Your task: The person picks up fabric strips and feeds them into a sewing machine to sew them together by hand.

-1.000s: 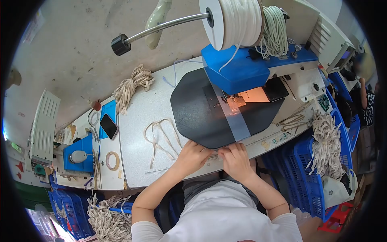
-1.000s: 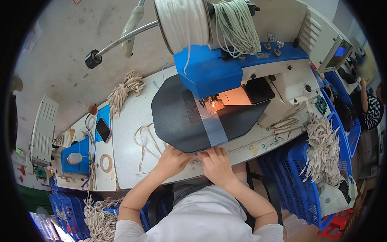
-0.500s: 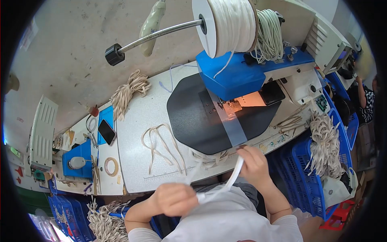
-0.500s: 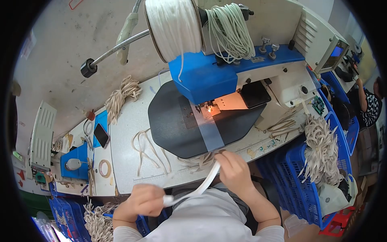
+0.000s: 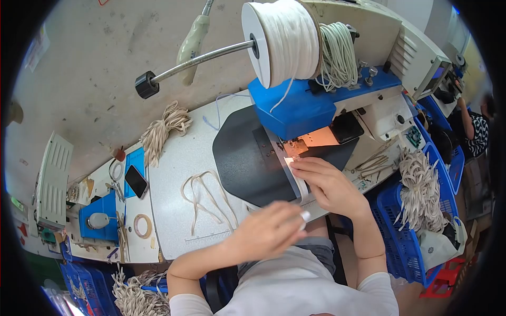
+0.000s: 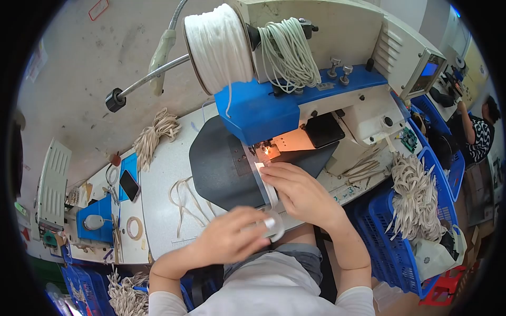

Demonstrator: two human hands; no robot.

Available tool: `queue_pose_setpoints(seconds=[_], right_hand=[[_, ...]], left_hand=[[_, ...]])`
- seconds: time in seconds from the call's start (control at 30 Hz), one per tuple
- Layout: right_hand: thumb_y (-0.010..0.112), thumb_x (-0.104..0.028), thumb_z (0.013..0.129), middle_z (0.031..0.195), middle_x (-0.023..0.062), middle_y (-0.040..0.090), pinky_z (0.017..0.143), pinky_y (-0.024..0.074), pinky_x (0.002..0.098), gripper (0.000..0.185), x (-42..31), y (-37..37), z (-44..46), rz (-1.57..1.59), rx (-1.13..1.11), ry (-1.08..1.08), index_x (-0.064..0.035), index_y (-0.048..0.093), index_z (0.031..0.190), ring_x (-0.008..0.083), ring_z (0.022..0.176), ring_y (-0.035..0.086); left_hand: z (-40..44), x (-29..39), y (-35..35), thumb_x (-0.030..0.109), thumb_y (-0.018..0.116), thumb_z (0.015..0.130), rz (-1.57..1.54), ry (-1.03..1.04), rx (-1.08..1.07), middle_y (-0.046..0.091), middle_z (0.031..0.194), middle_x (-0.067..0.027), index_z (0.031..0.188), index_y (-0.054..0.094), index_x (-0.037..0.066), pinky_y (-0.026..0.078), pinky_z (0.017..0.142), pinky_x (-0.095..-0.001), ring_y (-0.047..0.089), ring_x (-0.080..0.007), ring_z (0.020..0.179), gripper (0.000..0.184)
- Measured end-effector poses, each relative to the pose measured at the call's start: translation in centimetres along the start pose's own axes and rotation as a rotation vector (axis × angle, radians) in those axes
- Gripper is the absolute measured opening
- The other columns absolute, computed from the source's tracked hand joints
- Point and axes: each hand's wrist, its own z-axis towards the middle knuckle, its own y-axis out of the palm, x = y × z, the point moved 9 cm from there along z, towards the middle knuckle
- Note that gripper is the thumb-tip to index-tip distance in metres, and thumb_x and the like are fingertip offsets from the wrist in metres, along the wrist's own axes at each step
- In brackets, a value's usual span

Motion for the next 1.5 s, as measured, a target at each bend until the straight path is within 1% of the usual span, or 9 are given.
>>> queue_pose_setpoints(seconds=[0.1,0.2,0.23,0.3,0.5,0.6,0.7,1.0,1.5], right_hand=[[0.065,0.0,0.083,0.125,0.0128,0.067,0.104,0.045,0.0397,0.031,-0.3,-0.3,1.0,-0.018,-0.002,0.038,0.0016,0.069,0.114,0.03,0.12,0.057],[0.067,-0.004,0.085,0.124,0.0122,0.066,0.102,0.0442,0.0394,0.029,0.3,0.2,2.1,-0.087,-0.012,0.053,0.0012,0.069,0.113,0.0289,0.115,0.056],[0.066,-0.005,0.086,0.123,0.0124,0.066,0.101,0.0439,0.0401,0.028,0.5,0.2,2.3,-0.091,0.005,0.047,0.0019,0.069,0.113,0.0294,0.113,0.056],[0.063,-0.007,0.087,0.121,0.0127,0.064,0.098,0.0432,0.0415,0.027,1.0,0.4,2.7,-0.1,0.037,0.035,0.0033,0.067,0.112,0.0303,0.107,0.055],[0.066,-0.006,0.085,0.112,0.0141,0.058,0.093,0.0431,0.0436,0.028,1.8,0.5,2.1,-0.13,0.205,0.081,0.0013,0.066,0.113,0.0315,0.106,0.053],[0.067,-0.007,0.085,0.103,0.0134,0.056,0.085,0.0421,0.0436,0.029,2.3,0.3,1.8,-0.206,0.28,0.233,-0.0008,0.065,0.114,0.0307,0.101,0.052],[0.067,-0.008,0.086,0.1,0.0119,0.056,0.081,0.0403,0.0426,0.028,2.2,0.6,1.8,-0.216,0.282,0.181,-0.0023,0.065,0.113,0.0298,0.097,0.051],[0.066,-0.009,0.088,0.101,0.0104,0.058,0.083,0.0407,0.042,0.027,2.4,0.4,1.9,-0.208,0.319,0.181,-0.004,0.066,0.114,0.0287,0.097,0.052],[0.064,-0.012,0.091,0.09,0.0098,0.062,0.083,0.0421,0.0396,0.018,2.9,0.1,1.9,-0.118,0.305,0.25,-0.0003,0.069,0.104,0.0272,0.091,0.055]], left_hand=[[1.6,-3.4,-1.2,0.011,0.072,0.084,0.199,-0.106,0.054,0.063,0.111,-0.0138,0.112,0.066,0.0,0.054,0.079,-0.0397,0.062,-0.0324,0.094,0.03],[2.5,-6.2,-1.5,0.01,0.072,0.083,0.325,-0.24,0.07,0.061,0.111,-0.0145,0.115,0.065,-0.001,0.05,0.084,-0.0409,0.058,-0.0327,0.099,0.034],[2.7,-6.8,-1.3,0.011,0.071,0.084,0.353,-0.294,0.016,0.058,0.115,-0.0146,0.118,0.065,0.0,0.049,0.086,-0.0408,0.056,-0.0329,0.103,0.036],[3.2,-7.4,-1.3,0.012,0.07,0.085,0.376,-0.283,0.025,0.057,0.115,-0.0141,0.117,0.065,0.001,0.049,0.085,-0.0407,0.055,-0.0327,0.101,0.035],[4.1,-8.7,-0.9,0.013,0.069,0.086,0.391,-0.253,0.048,0.056,0.111,-0.0132,0.11,0.065,0.003,0.049,0.08,-0.0399,0.055,-0.0311,0.094,0.027],[4.1,-8.7,-0.9,0.013,0.069,0.085,0.407,-0.231,0.053,0.056,0.111,-0.0133,0.11,0.065,0.003,0.05,0.079,-0.0395,0.055,-0.0308,0.093,0.027],[4.1,-8.5,-0.8,0.013,0.069,0.085,0.416,-0.217,0.055,0.056,0.11,-0.0137,0.11,0.065,0.002,0.05,0.079,-0.0394,0.055,-0.0308,0.093,0.028],[4.6,-9.0,-0.7,0.015,0.066,0.087,0.394,-0.28,-0.028,0.056,0.108,-0.0143,0.112,0.065,0.001,0.05,0.077,-0.0397,0.055,-0.0313,0.093,0.028],[4.9,-9.5,-0.6,0.014,0.064,0.087,0.359,-0.327,-0.075,0.055,0.107,-0.0145,0.11,0.064,0.0,0.05,0.074,-0.0405,0.054,-0.0312,0.092,0.027]])
